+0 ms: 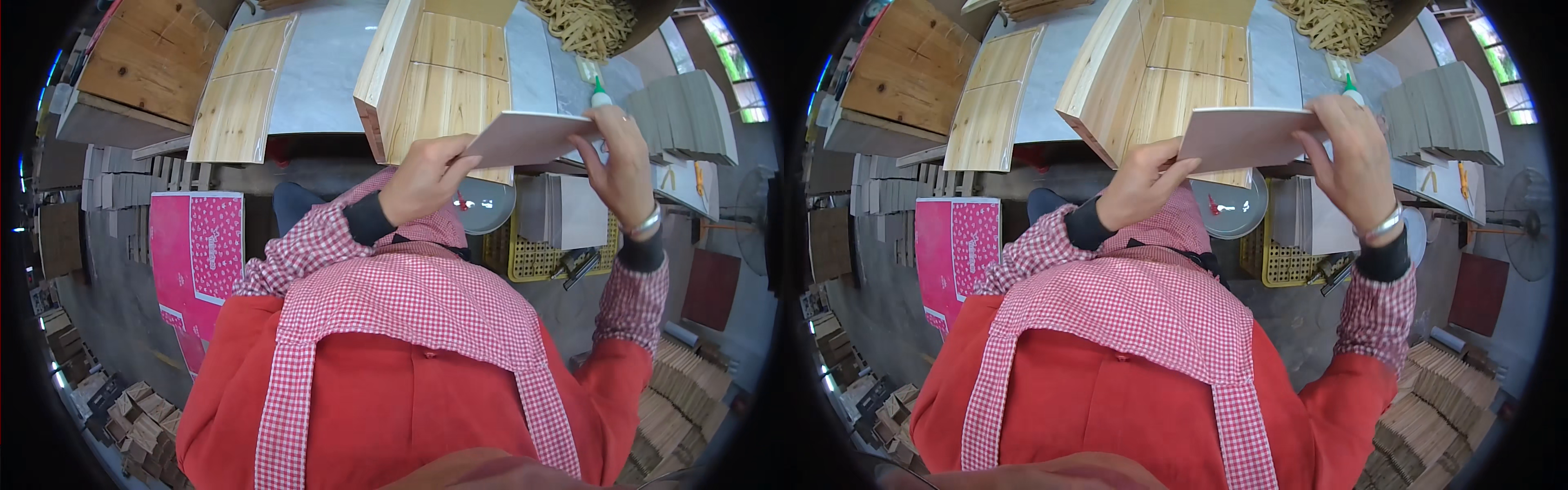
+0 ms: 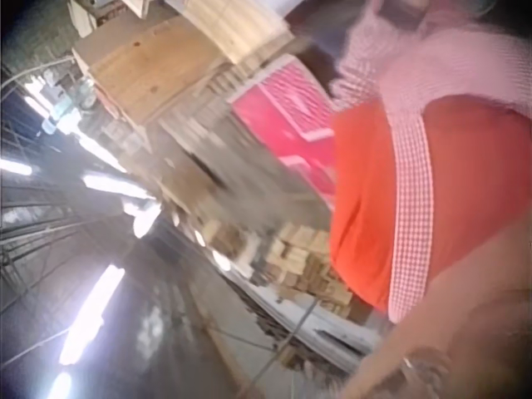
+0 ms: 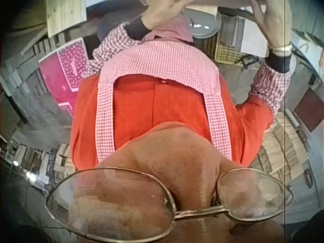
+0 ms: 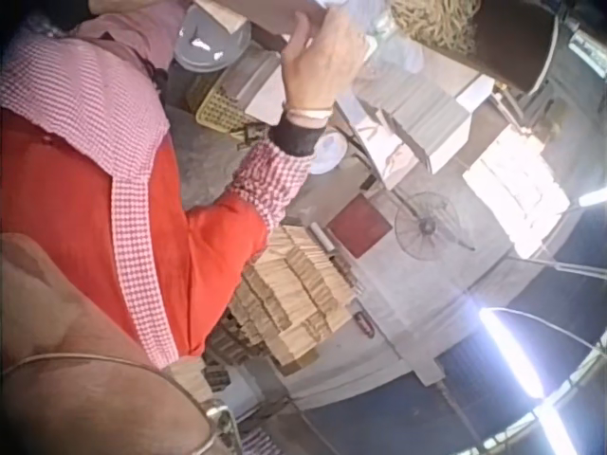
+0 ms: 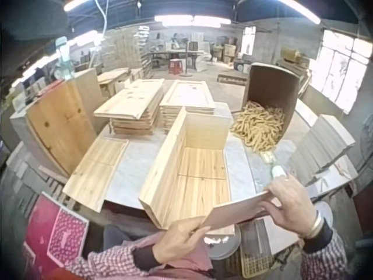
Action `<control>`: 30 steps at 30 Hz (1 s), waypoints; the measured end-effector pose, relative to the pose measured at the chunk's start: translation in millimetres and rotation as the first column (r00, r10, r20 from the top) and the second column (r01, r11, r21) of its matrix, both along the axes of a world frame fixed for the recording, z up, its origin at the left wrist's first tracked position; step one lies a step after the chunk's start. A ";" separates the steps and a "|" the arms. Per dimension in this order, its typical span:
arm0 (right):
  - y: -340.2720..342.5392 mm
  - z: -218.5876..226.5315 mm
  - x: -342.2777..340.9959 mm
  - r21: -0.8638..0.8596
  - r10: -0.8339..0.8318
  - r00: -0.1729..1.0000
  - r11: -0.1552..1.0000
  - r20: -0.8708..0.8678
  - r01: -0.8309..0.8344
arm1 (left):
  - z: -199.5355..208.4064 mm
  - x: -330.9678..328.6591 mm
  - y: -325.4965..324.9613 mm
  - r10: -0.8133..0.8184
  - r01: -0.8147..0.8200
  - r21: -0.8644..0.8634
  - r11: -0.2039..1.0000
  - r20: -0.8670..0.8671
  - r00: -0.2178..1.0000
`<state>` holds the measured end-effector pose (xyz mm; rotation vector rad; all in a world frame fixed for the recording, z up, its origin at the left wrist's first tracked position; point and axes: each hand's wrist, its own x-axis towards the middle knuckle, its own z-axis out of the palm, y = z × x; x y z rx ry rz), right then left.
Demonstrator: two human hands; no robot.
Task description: Assembling wooden boxes by applying wood glue and joining pre-cut panels.
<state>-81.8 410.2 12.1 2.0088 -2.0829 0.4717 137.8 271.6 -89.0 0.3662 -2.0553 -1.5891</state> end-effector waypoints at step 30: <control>-137.1 -33.9 -44.1 -0.194 0.006 0.999 0.981 -0.031 -0.012 | -57.6 50.4 -62.0 0.360 -0.311 -0.221 0.924 0.235 0.903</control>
